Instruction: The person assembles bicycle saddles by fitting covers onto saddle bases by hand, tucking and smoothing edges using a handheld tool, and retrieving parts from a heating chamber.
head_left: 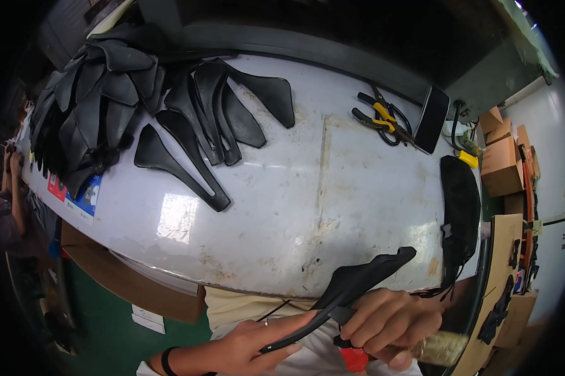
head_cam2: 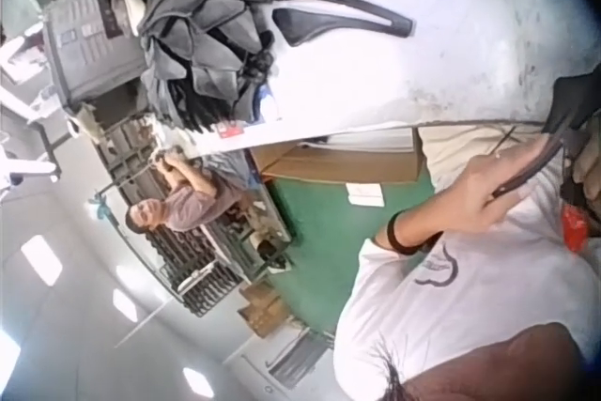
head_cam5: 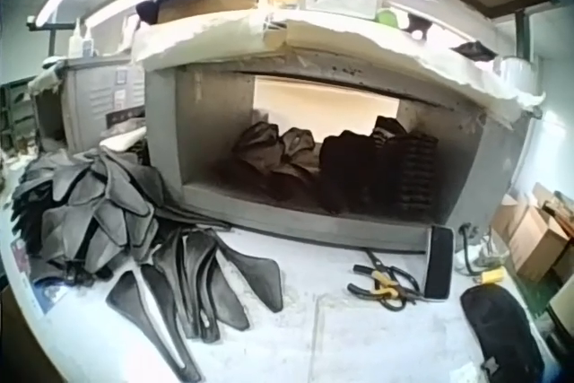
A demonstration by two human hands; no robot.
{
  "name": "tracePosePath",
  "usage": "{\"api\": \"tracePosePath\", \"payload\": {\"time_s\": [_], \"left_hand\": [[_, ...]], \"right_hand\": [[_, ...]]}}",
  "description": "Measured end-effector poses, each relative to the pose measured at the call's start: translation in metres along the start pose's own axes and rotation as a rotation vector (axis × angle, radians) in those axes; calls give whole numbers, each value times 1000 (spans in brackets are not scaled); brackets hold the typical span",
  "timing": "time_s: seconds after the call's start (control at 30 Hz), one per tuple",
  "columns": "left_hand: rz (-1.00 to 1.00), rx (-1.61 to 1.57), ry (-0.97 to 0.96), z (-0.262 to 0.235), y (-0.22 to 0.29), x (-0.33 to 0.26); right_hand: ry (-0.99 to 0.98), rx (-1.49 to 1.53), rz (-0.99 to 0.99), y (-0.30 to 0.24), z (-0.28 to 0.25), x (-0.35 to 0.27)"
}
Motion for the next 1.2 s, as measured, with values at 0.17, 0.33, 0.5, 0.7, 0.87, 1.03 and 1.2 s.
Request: {"api": "tracePosePath", "payload": {"time_s": [0.17,0.33,0.5,0.7,0.87,1.03,1.2], "left_hand": [[-100,211,-129,-14,-6,-3],[82,248,-61,-22,3,4],[-108,101,-140,-24,7,2],[119,-87,-134,-10,19,21],[52,-96,-147,-6,2,27],[199,-47,-183,-1,6,32],[260,19,-73,9,13,34]], "right_hand": [[-264,-72,10,-6,-26,24],[-355,-109,-10,-3,-31,43],[43,-60,10,-14,-12,34],[-56,369,40,5,15,14],[37,232,121,9,39,-9],[150,210,56,8,54,-12],[-265,4,81,3,54,4]]}}
Point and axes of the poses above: each hand's wrist, its own x-axis towards the middle knuckle, its own z-axis out of the palm, y = z × x, the point moved 2 cm from there along x, towards the middle knuckle, and after that the axes turned 13 degrees about -z, right-handed, at the moved point
